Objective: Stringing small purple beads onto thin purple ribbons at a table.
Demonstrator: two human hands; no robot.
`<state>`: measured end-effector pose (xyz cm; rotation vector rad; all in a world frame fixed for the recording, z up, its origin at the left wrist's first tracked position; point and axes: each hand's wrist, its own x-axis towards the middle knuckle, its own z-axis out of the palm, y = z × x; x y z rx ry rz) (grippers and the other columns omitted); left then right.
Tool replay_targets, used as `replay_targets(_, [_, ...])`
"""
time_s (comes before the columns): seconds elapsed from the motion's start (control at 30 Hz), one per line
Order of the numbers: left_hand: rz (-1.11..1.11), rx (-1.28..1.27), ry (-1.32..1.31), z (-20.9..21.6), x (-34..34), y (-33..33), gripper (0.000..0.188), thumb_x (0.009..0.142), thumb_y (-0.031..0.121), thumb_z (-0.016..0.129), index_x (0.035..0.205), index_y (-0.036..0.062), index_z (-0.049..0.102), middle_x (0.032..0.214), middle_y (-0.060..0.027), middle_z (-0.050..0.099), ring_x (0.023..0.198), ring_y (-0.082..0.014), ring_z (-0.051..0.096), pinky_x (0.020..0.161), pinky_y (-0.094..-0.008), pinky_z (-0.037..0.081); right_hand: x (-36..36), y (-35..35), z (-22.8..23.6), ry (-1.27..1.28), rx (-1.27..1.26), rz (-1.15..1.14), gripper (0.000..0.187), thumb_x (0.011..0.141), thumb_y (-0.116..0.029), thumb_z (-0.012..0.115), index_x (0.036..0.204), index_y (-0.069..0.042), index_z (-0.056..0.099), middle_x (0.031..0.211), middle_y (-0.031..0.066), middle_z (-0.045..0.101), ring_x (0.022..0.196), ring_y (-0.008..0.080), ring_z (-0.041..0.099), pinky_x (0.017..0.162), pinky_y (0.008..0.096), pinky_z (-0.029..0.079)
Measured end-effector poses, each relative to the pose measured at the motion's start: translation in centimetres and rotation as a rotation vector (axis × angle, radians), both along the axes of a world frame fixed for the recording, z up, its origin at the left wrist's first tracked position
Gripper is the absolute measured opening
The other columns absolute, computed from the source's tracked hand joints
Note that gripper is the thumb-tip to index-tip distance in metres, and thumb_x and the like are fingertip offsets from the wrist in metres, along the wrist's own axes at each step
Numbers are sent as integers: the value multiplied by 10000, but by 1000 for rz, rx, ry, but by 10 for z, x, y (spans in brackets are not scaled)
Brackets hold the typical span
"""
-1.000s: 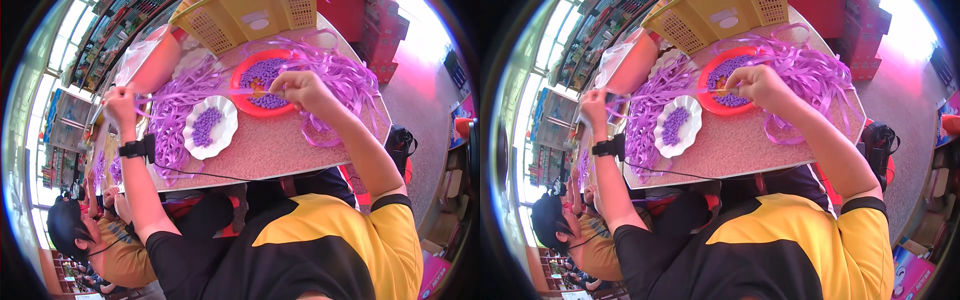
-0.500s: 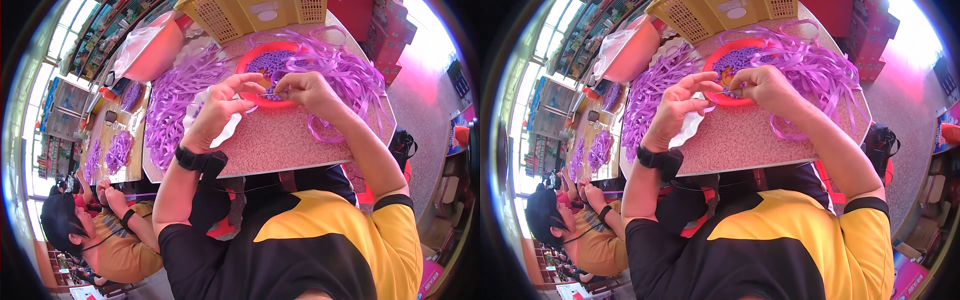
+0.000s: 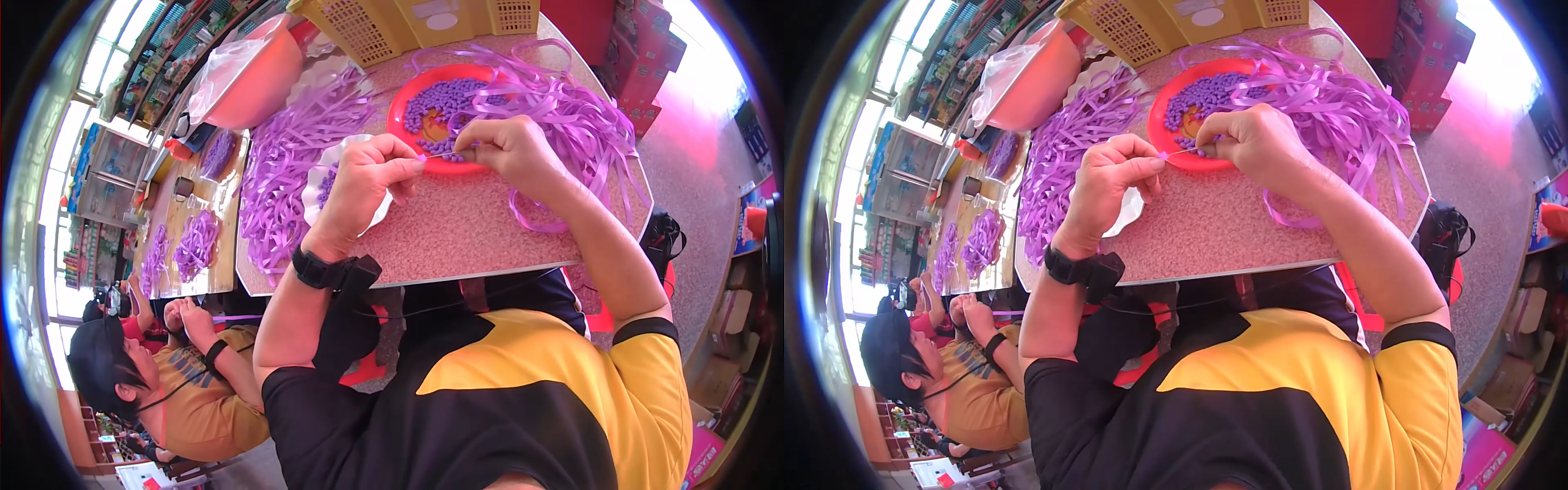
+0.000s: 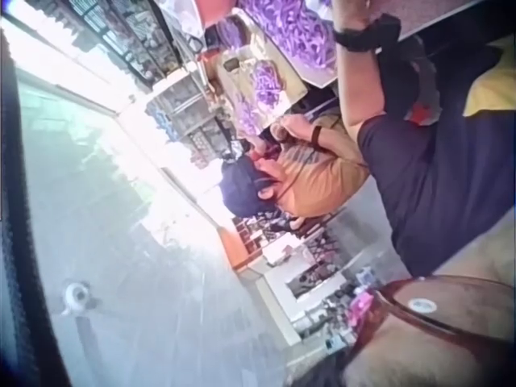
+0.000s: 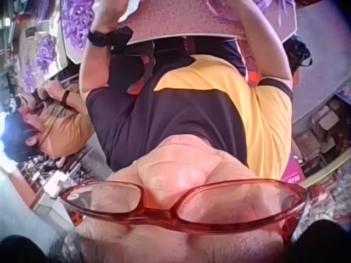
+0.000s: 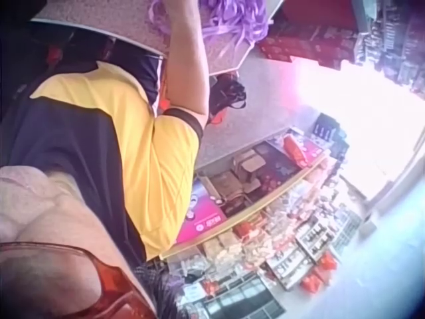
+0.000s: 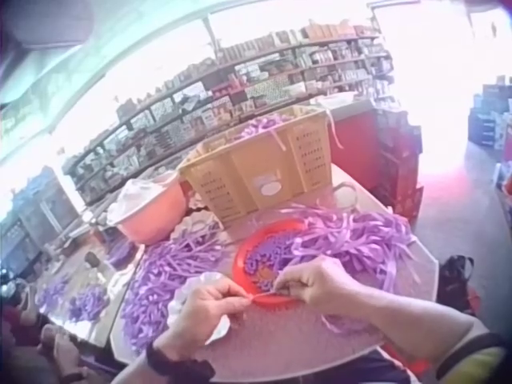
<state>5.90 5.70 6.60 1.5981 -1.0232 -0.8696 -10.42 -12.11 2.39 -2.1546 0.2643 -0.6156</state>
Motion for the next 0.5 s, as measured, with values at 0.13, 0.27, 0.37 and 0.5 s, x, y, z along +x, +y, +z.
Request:
replay_targets(0.13, [24, -39, -19, -2, -8, 2, 92, 889, 77, 684, 921, -10, 684, 738, -27, 654, 631, -89, 600, 598, -228, 477, 5, 7, -8, -64, -156, -52, 160, 850, 7, 648, 988, -45, 708, 779, 113, 675, 710, 144, 640, 680, 304, 510])
replay_targets(0.27, [60, -81, -349, 23, -1, 3, 38, 848, 37, 695, 861, 6, 714, 736, 14, 636, 649, -50, 558, 599, -223, 448, 4, 8, -13, -96, -215, -121, 132, 856, -23, 665, 975, -53, 712, 760, 116, 669, 662, 153, 616, 648, 299, 494])
replay_targets(0.37, [358, -284, -992, 58, 59, 13, 41, 837, 63, 718, 847, 28, 739, 748, 3, 677, 652, -68, 585, 598, -242, 475, -2, 1, -4, -37, -60, -154, 109, 872, -22, 656, 966, -38, 708, 763, 82, 689, 660, 120, 595, 634, 284, 479])
replay_targets(0.5, [752, -320, -1032, 105, 181, 50, 105, 824, 89, 722, 911, 47, 763, 713, -1, 686, 648, -73, 616, 628, -235, 492, -1, -3, -1, -39, 13, -146, 92, 885, -4, 642, 960, -1, 695, 801, 46, 711, 744, 81, 623, 695, 250, 495])
